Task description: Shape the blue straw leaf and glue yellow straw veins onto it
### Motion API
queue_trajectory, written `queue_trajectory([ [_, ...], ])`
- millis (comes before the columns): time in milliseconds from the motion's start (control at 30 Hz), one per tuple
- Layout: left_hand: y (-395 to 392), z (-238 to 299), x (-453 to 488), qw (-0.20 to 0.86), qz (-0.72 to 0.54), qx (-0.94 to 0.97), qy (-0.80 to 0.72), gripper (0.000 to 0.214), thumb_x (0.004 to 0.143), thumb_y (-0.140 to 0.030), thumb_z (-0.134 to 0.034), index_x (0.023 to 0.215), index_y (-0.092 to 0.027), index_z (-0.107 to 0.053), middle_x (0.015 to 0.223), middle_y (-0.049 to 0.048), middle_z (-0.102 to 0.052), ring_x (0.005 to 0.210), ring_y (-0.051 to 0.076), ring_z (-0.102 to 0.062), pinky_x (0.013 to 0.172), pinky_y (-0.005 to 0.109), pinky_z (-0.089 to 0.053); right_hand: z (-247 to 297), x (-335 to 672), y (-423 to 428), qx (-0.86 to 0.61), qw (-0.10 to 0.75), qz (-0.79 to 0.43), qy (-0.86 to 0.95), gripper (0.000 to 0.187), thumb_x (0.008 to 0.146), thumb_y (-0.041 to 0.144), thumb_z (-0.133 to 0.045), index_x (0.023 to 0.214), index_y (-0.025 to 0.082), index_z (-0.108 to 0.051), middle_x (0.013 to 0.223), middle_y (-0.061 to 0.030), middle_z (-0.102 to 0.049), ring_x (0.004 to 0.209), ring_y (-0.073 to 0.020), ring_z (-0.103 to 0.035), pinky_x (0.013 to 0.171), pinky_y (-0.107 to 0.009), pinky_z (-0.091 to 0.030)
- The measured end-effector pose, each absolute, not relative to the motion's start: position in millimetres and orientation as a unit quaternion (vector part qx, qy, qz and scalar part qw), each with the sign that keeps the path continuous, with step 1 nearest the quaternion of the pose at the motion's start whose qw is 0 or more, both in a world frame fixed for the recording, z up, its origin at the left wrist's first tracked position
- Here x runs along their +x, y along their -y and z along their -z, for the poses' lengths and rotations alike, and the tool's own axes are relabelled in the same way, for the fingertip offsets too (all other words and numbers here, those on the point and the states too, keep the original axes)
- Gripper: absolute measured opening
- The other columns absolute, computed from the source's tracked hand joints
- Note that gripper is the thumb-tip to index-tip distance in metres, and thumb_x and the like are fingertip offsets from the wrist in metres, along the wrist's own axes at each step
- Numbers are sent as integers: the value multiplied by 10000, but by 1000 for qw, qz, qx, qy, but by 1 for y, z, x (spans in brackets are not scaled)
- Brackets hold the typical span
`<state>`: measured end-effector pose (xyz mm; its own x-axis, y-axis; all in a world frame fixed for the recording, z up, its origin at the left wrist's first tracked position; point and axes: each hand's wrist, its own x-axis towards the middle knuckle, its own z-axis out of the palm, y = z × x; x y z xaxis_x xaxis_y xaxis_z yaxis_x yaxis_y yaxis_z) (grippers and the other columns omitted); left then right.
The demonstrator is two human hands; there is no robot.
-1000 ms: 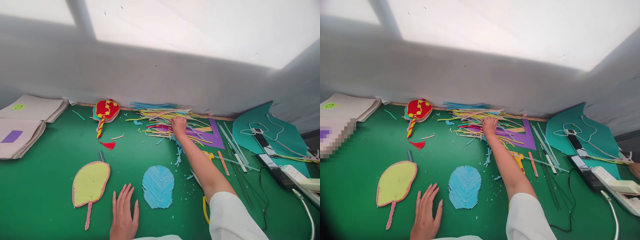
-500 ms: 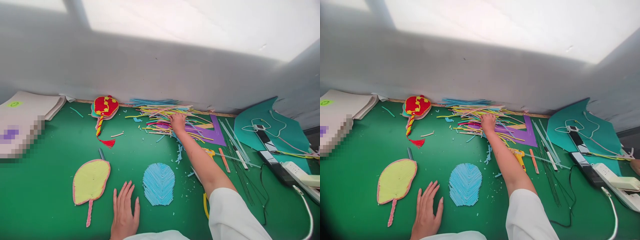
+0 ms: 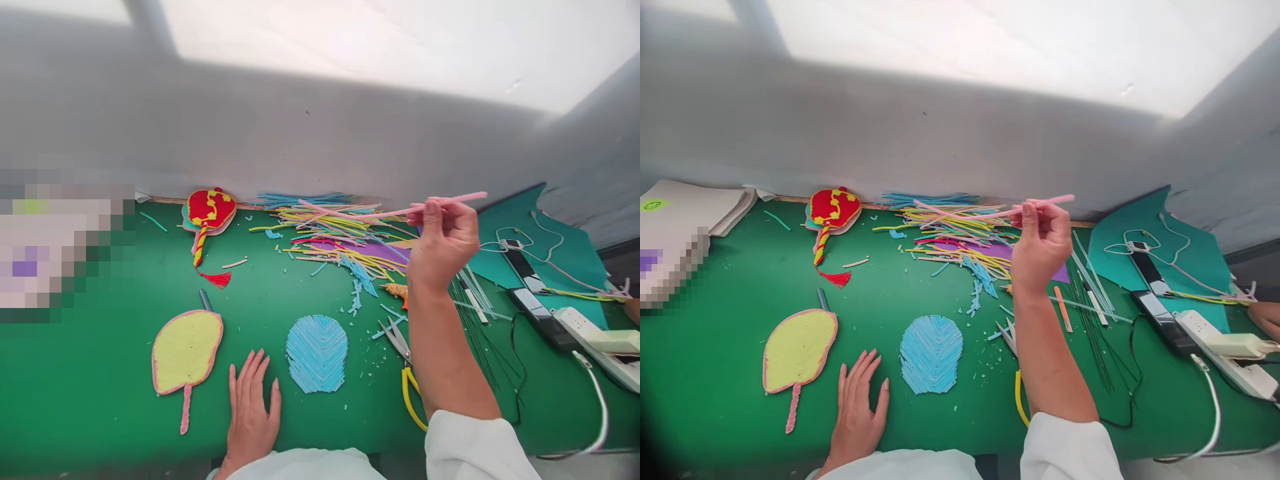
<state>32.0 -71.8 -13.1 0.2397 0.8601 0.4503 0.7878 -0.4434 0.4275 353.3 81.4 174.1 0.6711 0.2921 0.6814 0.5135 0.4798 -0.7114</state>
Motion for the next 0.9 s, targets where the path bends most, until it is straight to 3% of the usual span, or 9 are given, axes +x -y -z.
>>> queue_trajectory([
  [200, 75, 12, 26, 74, -376, 782, -491, 370, 924, -167, -558, 1289, -225, -542, 1134, 98, -648, 1097, 246, -608, 1128, 603, -301, -140, 316, 23, -538, 790, -111, 272, 266, 780, 415, -749, 843, 200, -605, 763, 35, -696, 638, -121, -678, 651, -286, -578],
  [367, 76, 7, 22, 168, -372, 760, -505, 272, 971, -257, -506, 1221, -258, -613, 974, 50, -678, 917, 206, -619, 937, 459, -466, -70, 275, 90, -591, 723, -311, 176, 301, 762, 429, -769, 864, 176, -643, 800, -17, -731, 683, -133, -689, 678, -282, -577],
  [533, 74, -3, 29, 283, -327, 690, -580, 316, 971, -395, -487, 1212, -233, -612, 958, 53, -701, 885, 216, -631, 817, 398, -492, -27, 259, 125, -647, 628, -396, 174, 349, 762, 486, -746, 864, 168, -646, 811, -46, -729, 705, -157, -682, 676, -295, -569],
  [733, 80, 3, 36, 211, -305, 737, -564, 306, 940, -332, -543, 1212, -193, -569, 1009, 75, -690, 952, 253, -611, 867, 440, -455, -10, 268, 138, -714, 510, -396, 270, 422, 784, 588, -648, 875, 177, -638, 785, -56, -713, 702, -180, -683, 627, -298, -551],
  [900, 85, 3, 42, 110, -266, 793, -537, 273, 937, -283, -555, 1188, -184, -598, 1085, 112, -653, 990, 275, -577, 842, 432, -452, -9, 271, 139, -739, 456, -383, 316, 363, 814, 546, -608, 884, 192, -651, 771, -49, -693, 683, -191, -669, 580, -288, -512],
])
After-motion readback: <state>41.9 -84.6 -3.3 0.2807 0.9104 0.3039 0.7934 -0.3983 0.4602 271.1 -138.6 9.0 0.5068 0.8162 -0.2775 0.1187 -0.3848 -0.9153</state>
